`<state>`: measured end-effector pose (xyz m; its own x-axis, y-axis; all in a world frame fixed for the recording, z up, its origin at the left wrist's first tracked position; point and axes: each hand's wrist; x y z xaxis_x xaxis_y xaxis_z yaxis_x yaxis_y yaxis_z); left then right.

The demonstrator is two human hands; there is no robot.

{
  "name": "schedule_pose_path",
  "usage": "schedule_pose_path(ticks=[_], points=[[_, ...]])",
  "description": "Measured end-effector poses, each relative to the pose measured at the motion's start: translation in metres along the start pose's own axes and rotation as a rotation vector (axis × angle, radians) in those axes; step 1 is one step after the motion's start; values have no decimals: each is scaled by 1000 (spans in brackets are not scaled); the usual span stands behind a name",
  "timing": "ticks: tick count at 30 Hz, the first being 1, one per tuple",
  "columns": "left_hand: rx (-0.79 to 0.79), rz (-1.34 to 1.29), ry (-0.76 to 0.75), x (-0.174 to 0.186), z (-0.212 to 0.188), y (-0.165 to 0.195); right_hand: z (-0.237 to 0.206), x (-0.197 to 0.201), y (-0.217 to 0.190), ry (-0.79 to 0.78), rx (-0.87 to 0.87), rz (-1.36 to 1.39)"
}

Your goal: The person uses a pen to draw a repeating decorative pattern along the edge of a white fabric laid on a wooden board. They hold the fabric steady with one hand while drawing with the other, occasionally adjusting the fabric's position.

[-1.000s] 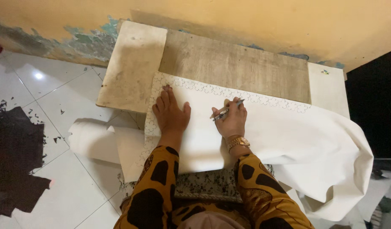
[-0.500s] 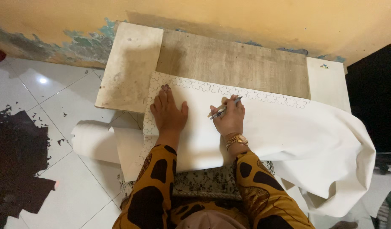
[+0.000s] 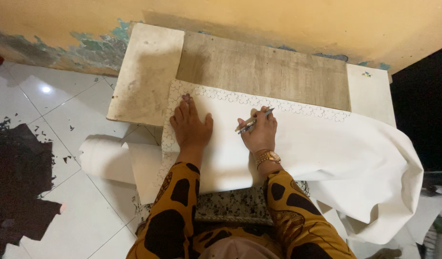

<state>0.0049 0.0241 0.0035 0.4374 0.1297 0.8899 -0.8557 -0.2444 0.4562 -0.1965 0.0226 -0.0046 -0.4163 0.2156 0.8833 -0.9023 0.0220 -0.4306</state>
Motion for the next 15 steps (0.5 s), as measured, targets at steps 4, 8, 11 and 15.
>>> schedule_pose_path(ticks=[4, 8, 11, 15], points=[[-9, 4, -7, 2, -1, -1, 0, -4, 3, 18, 40, -7], [0, 27, -18, 2, 0, 0, 0, -7, 6, 34, 46, -18], [16, 71, -58, -1, 4, 2, 0, -7, 7, 54, 69, -20], [5, 136, -51, -6, 6, -1, -1, -5, 3, -15, 32, -29]])
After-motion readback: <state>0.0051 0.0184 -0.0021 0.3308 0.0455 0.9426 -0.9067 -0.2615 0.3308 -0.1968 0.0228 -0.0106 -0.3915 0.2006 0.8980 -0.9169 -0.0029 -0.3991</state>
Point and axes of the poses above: each hand's wrist, its own z-axis towards the middle knuckle, its own x-axis out of the back of the hand, y = z × x, and after that the axes turned 4 degrees about -z, right-handed
